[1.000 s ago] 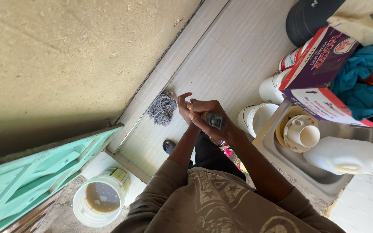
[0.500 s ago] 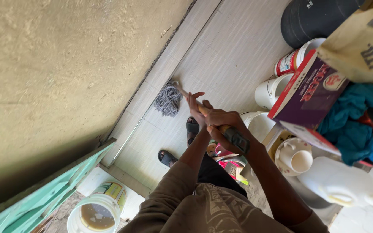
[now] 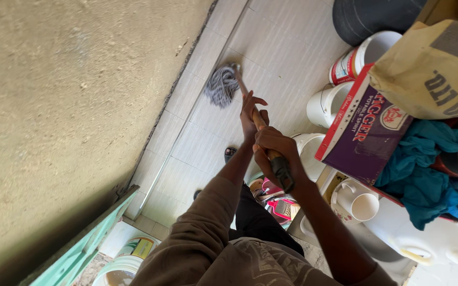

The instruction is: The person mops a tiled floor using a string mop and a bucket of water. They move the mop back and forth across the floor, dip it into the bucket to wet it, and wring it out by hand before continuing to clean the area.

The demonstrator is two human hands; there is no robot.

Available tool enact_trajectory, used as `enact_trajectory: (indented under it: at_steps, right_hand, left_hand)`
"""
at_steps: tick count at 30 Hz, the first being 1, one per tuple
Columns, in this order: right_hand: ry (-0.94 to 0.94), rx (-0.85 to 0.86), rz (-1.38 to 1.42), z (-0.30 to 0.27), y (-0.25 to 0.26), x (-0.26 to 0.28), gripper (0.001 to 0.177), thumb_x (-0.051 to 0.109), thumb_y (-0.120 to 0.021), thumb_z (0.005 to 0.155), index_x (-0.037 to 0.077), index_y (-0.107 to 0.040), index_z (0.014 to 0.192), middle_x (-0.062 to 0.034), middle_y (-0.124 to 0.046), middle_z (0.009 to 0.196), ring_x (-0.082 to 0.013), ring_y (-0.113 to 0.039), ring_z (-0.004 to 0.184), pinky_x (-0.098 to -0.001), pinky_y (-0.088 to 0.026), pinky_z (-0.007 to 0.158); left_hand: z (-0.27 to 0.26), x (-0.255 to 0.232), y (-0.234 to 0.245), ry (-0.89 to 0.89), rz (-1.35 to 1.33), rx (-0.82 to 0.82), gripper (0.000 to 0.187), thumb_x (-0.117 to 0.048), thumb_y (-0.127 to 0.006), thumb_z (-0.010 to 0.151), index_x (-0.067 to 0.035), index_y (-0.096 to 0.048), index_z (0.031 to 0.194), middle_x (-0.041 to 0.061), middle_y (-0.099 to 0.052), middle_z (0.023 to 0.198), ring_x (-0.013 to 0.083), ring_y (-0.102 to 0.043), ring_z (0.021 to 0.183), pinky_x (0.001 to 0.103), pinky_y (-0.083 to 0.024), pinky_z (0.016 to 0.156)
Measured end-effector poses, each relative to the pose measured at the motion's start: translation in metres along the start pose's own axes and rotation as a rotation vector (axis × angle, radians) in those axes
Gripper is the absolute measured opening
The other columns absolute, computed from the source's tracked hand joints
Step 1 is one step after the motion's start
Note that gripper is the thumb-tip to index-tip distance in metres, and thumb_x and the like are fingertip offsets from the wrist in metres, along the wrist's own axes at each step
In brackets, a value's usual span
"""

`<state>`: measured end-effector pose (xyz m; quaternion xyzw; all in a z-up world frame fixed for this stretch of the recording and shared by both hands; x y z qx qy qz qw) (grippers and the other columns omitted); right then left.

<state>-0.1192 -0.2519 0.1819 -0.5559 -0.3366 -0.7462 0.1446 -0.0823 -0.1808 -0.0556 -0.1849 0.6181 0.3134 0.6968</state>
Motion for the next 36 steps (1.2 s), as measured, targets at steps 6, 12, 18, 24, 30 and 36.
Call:
enact_trajectory:
  at_steps: [6,12,18,24,30,36]
  right_hand:
    - [-0.030,-0.192,-0.063,-0.022,0.008,-0.015,0.013,-0.008,-0.056,0.089,-0.003,-0.048,0.080,-0.0117,-0.051,0.076,-0.0238,-0.052,0.071,-0.0324,-0.048,0.077]
    - [-0.106,-0.342,-0.117,-0.057,0.011,-0.015,0.002,-0.004,-0.057,0.093,-0.005,-0.058,0.092,-0.0122,-0.063,0.084,-0.0171,-0.058,0.072,-0.0301,-0.050,0.077]
    - [-0.211,-0.439,-0.066,-0.094,0.005,-0.006,0.009,0.002,-0.058,0.094,-0.005,-0.062,0.089,-0.0069,-0.060,0.074,-0.0089,-0.054,0.067,-0.0252,-0.045,0.062]
    - [-0.204,-0.417,-0.003,-0.148,-0.048,0.034,0.022,0.004,-0.056,0.099,-0.003,-0.056,0.078,-0.0038,-0.057,0.070,-0.0076,-0.049,0.065,-0.0242,-0.042,0.062]
    - [-0.232,-0.352,0.065,-0.199,-0.135,0.078,0.025,0.005,-0.056,0.098,-0.003,-0.055,0.074,-0.0023,-0.056,0.066,-0.0060,-0.049,0.062,-0.0238,-0.040,0.058]
    - [-0.213,-0.208,0.019,-0.221,-0.187,0.102,0.030,0.004,-0.056,0.097,-0.003,-0.051,0.068,-0.0031,-0.056,0.065,-0.0090,-0.049,0.062,-0.0274,-0.041,0.060]
  left_hand:
    - [-0.006,0.008,-0.032,-0.106,-0.057,0.365,0.008,-0.004,-0.065,0.078,-0.003,-0.058,0.081,0.016,-0.067,0.104,0.0355,-0.067,0.104,0.046,-0.050,0.109]
    - [-0.034,0.008,-0.039,-0.017,0.164,0.604,0.020,-0.006,-0.072,0.076,-0.002,-0.053,0.071,0.012,-0.058,0.081,0.0346,-0.063,0.086,0.045,-0.055,0.081]
    - [-0.076,-0.010,-0.021,-0.113,0.235,0.712,0.017,-0.020,-0.079,0.071,-0.009,-0.066,0.074,0.009,-0.066,0.087,0.0329,-0.066,0.092,0.047,-0.055,0.078]
    - [-0.142,-0.003,0.049,-0.072,0.363,0.717,0.021,-0.025,-0.075,0.075,-0.011,-0.070,0.089,0.010,-0.069,0.095,0.0336,-0.068,0.097,0.048,-0.055,0.085]
    - [-0.200,0.007,0.151,-0.010,0.442,0.741,0.020,-0.027,-0.074,0.077,-0.014,-0.073,0.092,0.007,-0.072,0.100,0.0326,-0.070,0.099,0.049,-0.056,0.084]
    - [-0.243,-0.002,0.236,0.032,0.363,0.460,0.043,-0.038,-0.082,0.067,-0.009,-0.070,0.096,0.019,-0.070,0.095,0.0400,-0.068,0.094,0.052,-0.053,0.083]
Point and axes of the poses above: each hand's wrist, its own z-axis towards the middle knuckle, its own y-axis out of the back of the hand, x = y × z, the point moved 8 cm from there along z, towards the middle knuckle
